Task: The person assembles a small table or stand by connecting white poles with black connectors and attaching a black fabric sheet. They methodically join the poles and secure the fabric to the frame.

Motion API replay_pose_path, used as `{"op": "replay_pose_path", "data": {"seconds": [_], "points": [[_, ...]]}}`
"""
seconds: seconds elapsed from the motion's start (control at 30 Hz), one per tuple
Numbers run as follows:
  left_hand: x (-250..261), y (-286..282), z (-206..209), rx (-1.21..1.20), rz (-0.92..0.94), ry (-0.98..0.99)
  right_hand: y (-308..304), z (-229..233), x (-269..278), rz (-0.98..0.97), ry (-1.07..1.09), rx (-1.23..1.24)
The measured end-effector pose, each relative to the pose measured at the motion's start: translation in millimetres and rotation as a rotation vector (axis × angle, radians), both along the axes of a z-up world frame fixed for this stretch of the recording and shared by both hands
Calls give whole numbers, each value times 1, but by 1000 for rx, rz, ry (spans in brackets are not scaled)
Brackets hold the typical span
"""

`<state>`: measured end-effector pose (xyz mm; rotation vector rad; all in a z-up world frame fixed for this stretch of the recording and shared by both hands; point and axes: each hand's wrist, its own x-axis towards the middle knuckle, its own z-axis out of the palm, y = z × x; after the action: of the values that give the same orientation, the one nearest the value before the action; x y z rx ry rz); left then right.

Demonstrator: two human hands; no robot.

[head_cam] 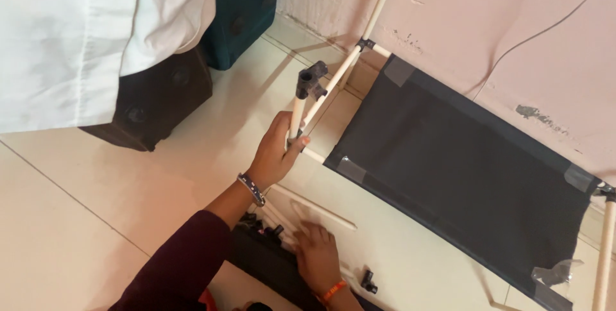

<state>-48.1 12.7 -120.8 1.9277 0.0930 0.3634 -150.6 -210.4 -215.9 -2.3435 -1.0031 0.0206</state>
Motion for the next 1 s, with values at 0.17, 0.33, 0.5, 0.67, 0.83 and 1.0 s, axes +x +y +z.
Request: {"op": "replay_pose_path", "data": {"seconds": [0.17,0.33,0.5,0.67,0.83,1.0], "points": [[-39,20,-40,184,16,-202,-35,-22,-1,21,144,12],[-89,11,-88,281,-55,61,-50,-18,15,73,219,-111],[-114,10,-118,603,-423,146,-49,-10,23,44,386,-177],[-106,30,-142,645,-494,275,-58,-1,39,21,603,-346],[-99,46,-141,784,-505,447,-79,3,54,-2,777,-495],[-96,40,-121,860,-538,586,-90,-14,63,-194,493,-362]]}}
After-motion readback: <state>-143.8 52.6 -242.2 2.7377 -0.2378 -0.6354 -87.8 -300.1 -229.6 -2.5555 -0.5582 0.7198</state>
